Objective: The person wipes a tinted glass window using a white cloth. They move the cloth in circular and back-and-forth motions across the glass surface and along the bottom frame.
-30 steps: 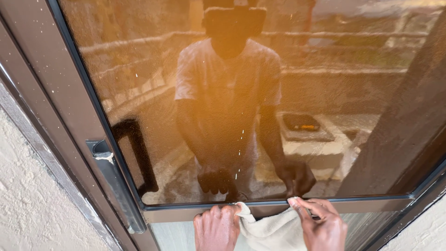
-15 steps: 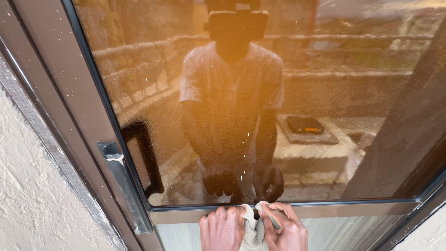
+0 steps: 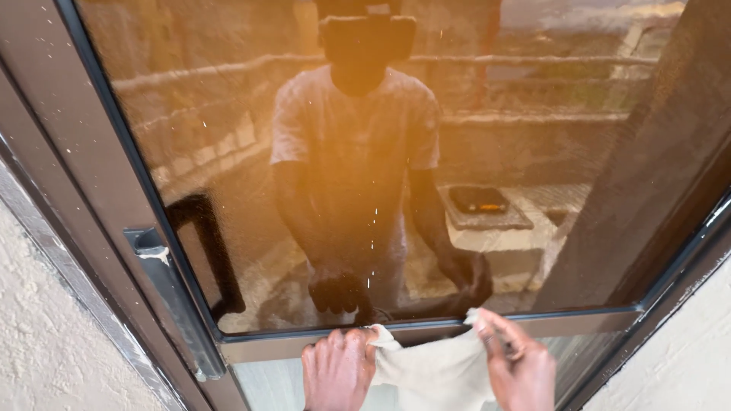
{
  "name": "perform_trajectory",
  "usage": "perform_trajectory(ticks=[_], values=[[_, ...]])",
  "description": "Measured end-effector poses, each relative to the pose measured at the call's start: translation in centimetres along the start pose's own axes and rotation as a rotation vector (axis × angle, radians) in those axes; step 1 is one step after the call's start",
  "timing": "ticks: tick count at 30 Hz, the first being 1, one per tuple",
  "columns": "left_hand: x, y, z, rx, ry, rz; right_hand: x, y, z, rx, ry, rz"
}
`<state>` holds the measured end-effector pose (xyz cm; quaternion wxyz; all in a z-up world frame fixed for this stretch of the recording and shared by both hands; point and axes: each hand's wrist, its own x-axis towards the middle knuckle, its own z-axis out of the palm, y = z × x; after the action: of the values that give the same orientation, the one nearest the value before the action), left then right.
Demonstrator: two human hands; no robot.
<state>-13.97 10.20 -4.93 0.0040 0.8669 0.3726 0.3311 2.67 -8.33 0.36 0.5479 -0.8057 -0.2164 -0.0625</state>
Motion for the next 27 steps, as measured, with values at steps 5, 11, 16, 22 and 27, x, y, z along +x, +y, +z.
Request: perform_trajectory(ticks=[5,11,16,22,27], values=[[0.8,1.1,-3.3,-0.003,-0.254,-0.048,-0.2,1.5,1.2,-0.197,0.175,-0.334],[0.9,1.3,-4.3,-0.006,-0.259,-0.047,-2.9,0.0,6.2,0.043,0.069,-0.565],[0.3,0.3,-1.9,0.024,-0.212,-0.046,-5.6,-3.5,8.4,-0.012,-0.053,-0.625],[-0.8,-0.7,0.7,0.096,-0.05,-0.048,-3.6,-3.6,5.6,-0.07,-0.203,-0.433],[0.3,0.4,-4.5,0.089,-0.225,-0.071,-0.4,-0.7,1.4,-0.119,-0.126,-0.412]])
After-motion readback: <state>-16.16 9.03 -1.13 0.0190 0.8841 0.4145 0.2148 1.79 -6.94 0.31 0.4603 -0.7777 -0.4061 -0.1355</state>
